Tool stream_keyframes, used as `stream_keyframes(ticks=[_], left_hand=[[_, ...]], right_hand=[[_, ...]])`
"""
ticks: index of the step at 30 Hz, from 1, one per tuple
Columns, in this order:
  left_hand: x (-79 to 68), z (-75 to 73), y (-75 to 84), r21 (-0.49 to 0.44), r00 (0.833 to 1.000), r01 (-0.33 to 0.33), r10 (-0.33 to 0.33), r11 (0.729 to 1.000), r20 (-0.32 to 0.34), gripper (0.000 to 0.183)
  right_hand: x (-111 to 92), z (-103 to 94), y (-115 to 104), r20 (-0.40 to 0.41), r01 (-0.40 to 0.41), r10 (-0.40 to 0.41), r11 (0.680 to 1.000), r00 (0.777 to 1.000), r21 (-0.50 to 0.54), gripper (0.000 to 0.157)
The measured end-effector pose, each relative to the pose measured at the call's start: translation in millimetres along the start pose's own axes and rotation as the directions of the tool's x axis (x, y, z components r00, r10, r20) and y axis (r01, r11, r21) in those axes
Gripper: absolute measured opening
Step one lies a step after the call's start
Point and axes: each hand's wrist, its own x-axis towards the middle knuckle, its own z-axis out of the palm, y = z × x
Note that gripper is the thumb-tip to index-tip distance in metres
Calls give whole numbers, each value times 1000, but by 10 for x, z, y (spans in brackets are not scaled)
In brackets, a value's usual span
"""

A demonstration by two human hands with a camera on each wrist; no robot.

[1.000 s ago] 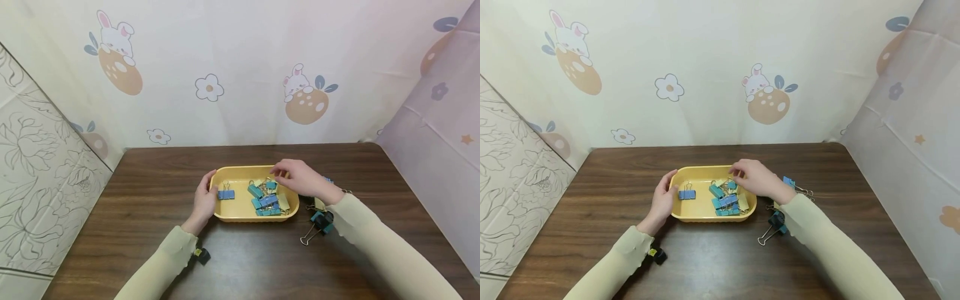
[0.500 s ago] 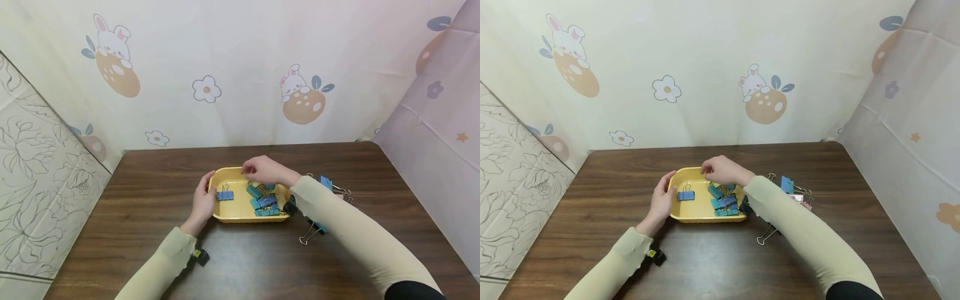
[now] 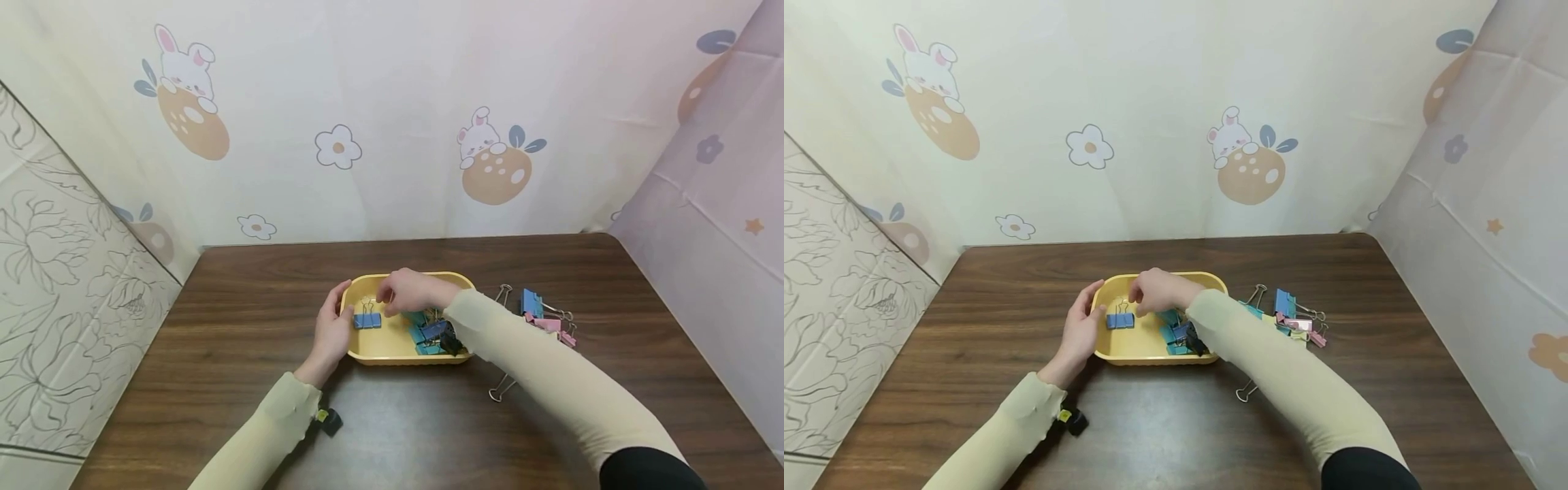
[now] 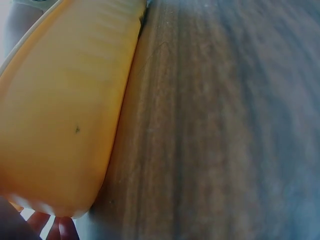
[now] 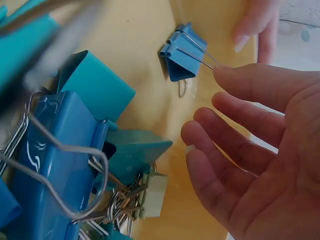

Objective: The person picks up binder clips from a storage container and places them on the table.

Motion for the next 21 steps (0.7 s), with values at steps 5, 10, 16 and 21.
stream_keyframes(ticks=[5,10,16,21], left_hand=[[2,-4,2,-4,1000,-7,7,1000,4,46],[15,-4,-1,-2,1000,-12,12,1000,9,47],[14,-2,-8,12,1000,-5,4,1000,9,47],[8,-5,-8,8,1000,-4,4,1000,10,48]], right_hand=[[63,31,-80,37,-7,8,999,999,-33,29],[136,83,-119,64,-26,30,998,998,-63,28],[216,218,-121,43,3,2,993,999,-117,21],[236,284,-126,8,2,-1,991,1000,-137,21]])
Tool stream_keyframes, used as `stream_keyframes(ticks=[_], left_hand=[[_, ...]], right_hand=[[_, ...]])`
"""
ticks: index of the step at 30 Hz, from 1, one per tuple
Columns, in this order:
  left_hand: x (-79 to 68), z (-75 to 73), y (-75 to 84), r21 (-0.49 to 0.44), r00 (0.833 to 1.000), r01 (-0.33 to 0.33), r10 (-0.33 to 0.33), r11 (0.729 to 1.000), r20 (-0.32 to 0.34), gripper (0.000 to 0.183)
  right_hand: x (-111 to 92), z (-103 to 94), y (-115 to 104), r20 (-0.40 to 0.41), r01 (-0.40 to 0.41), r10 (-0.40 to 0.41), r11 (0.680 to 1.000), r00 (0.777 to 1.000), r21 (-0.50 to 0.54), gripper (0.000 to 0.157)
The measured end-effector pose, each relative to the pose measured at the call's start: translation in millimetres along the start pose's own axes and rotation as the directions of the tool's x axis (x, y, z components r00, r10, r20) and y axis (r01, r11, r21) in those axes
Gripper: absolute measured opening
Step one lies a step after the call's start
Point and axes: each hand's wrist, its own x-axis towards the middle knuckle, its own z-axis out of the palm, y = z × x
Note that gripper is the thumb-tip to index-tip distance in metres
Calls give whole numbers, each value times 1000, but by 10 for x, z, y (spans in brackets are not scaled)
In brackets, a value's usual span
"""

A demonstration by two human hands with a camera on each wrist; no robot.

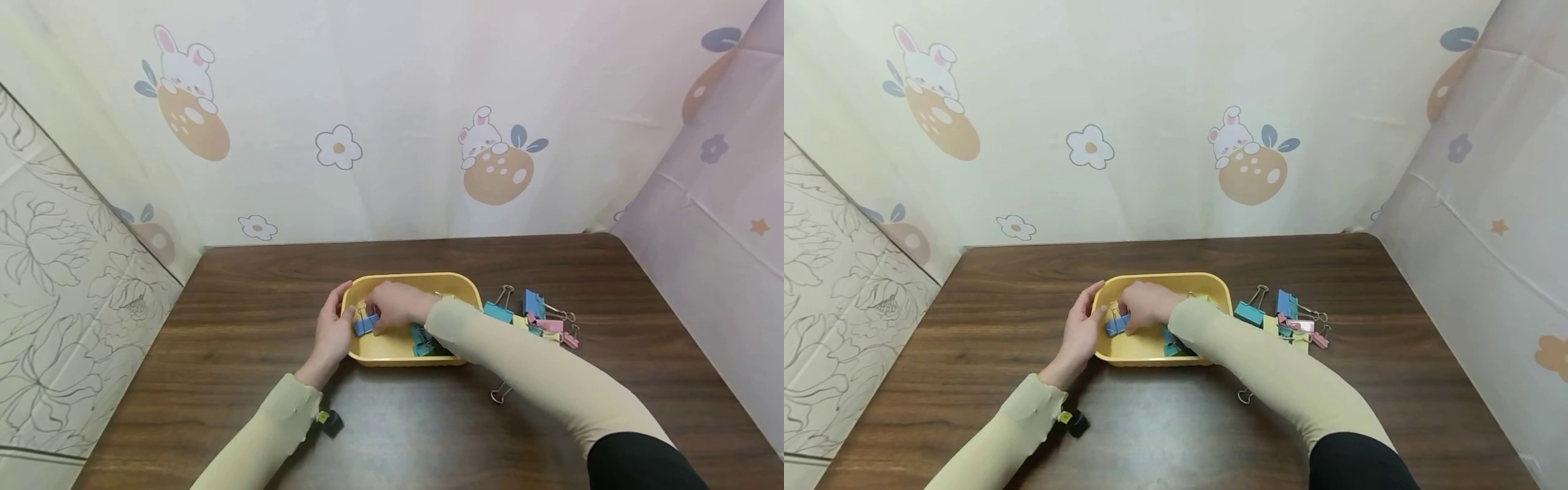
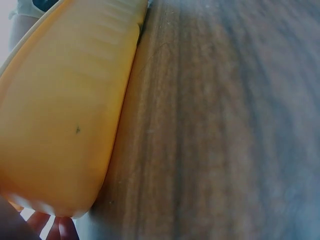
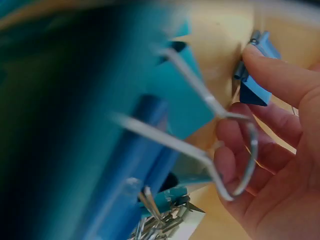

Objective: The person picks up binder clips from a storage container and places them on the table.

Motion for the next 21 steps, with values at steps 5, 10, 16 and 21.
stream_keyframes(ticks=[5,10,16,21], left_hand=[[1,3,4,-1,1000,-11,11,1000,-2,48],[3,8,13,2,1000,-26,26,1000,-1,47],[-1,3,-2,11,1000,-18,18,1000,-9,47],[1,13,-13,12,1000,-9,9,1000,-14,46]], right_hand=[[-3,11,14,-20,-9,9,1000,1000,-8,19],[-20,-24,58,-34,-27,27,999,999,20,17],[-78,-82,142,-46,1,2,998,999,70,15],[-177,-162,197,-88,21,-12,994,996,104,12]])
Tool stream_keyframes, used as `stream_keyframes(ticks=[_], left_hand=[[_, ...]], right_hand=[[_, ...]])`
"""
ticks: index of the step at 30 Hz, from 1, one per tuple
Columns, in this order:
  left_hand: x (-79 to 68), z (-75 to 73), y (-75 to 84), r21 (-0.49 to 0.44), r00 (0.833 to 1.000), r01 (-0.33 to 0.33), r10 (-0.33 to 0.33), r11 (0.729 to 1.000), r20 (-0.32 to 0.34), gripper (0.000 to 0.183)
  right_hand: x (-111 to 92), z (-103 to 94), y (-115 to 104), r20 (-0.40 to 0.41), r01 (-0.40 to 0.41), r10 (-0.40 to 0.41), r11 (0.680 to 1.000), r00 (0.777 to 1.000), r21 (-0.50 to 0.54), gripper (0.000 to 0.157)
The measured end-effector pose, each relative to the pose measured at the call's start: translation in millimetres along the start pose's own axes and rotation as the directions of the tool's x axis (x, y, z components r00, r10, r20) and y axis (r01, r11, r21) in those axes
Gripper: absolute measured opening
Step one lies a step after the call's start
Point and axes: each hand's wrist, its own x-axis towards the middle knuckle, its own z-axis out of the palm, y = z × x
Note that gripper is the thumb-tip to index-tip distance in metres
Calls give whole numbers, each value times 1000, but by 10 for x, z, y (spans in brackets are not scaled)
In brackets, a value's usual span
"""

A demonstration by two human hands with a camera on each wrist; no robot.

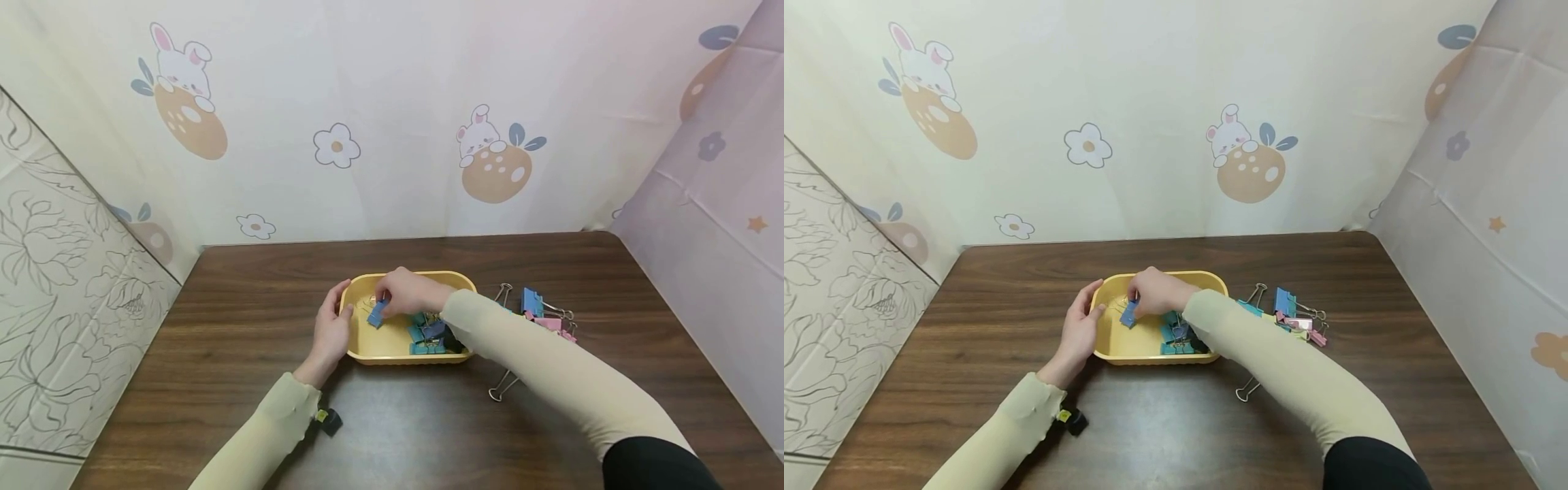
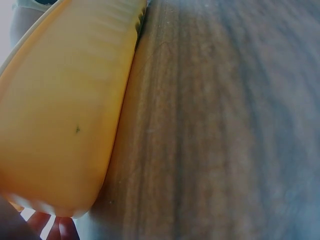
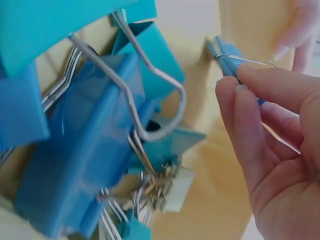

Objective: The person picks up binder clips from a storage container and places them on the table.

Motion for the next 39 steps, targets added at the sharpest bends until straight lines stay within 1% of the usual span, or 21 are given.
stream_keyframes(ticks=[4,8,14,19,23,26,28,30,32,35,39], left_hand=[[11,-12,-7,-5,1000,0,0,1000,-5,47],[18,-15,-3,-6,1000,-2,1,1000,-21,47],[36,-34,16,-19,1000,1,-1,1000,-27,47],[37,-61,18,-25,999,-5,4,1000,-35,47],[15,-45,-14,-27,1000,-4,3,1000,-20,47],[1,-20,-32,-32,1000,0,0,999,-16,47],[-2,-8,-30,-36,1000,-4,3,999,-16,47],[0,0,-12,-42,1000,-6,5,999,-18,47],[-8,5,-7,-43,1000,1,-2,999,-23,47],[-13,11,-6,-37,1000,11,-12,999,-27,47],[-17,23,-1,-33,1000,10,-11,999,-26,48]], right_hand=[[-81,-105,40,-32,17,-17,1000,999,15,14],[-219,-224,115,-73,37,-31,996,997,76,18],[-537,-352,275,-149,48,-23,985,989,165,17],[-844,-389,380,-214,50,0,972,977,228,18],[-1140,-360,493,-237,28,52,946,970,324,17],[-1368,-329,606,-250,-4,108,924,962,383,16],[-1519,-326,678,-273,-28,147,917,951,397,17],[-1666,-343,732,-304,-54,185,918,934,393,17],[-1796,-361,789,-316,-82,217,916,924,392,18],[-1969,-374,883,-314,-125,254,918,915,377,21],[-2157,-342,1019,-261,-196,338,871,904,450,27]])
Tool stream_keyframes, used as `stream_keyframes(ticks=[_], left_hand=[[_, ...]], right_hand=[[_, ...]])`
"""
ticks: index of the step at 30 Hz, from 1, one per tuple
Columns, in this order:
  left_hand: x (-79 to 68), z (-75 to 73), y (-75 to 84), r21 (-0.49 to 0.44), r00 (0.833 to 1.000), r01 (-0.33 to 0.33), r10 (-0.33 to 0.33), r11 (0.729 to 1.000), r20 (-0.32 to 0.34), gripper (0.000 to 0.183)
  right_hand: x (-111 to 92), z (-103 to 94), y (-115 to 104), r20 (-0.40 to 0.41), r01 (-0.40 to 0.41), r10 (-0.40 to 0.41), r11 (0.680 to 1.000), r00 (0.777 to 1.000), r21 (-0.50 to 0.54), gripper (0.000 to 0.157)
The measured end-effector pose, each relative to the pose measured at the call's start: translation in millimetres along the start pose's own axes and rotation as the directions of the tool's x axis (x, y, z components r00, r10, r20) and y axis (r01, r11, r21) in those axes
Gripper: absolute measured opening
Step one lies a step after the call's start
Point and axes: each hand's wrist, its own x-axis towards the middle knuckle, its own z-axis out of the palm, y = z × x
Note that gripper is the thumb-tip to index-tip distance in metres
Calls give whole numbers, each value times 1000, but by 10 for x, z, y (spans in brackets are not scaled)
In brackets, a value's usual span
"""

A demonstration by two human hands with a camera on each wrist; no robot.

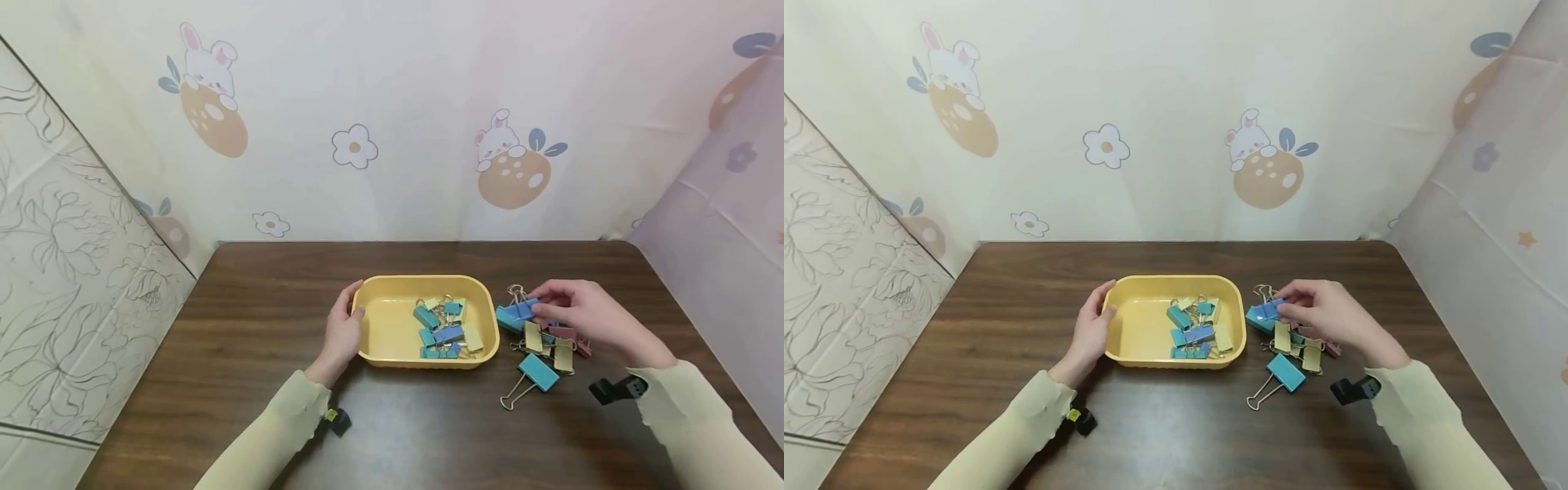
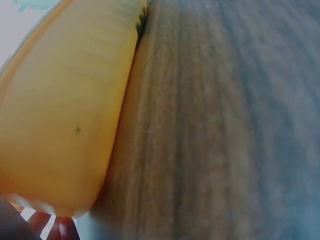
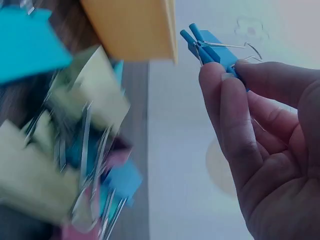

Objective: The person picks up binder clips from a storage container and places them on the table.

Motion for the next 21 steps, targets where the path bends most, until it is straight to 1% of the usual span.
stream_keyframes(ticks=[3,7,11,16,18,21], left_hand=[[4,8,9,2,1000,-7,7,1000,1,47],[4,3,7,4,1000,-2,2,1000,-1,47],[5,2,9,-3,1000,8,-8,1000,-5,47],[10,6,11,3,1000,7,-7,1000,-11,47],[12,6,11,6,1000,9,-9,1000,-10,47],[15,5,9,2,1000,22,-22,1000,-5,47]], right_hand=[[-82,-28,142,0,-41,41,999,999,25,29],[-163,-32,331,37,-15,15,1000,999,2,26],[-219,-15,479,88,4,-8,999,996,40,23],[-257,0,597,111,2,-10,997,994,78,25],[-277,-3,620,100,-7,1,998,995,59,25],[-305,-18,635,75,-4,5,1000,997,-16,25]])
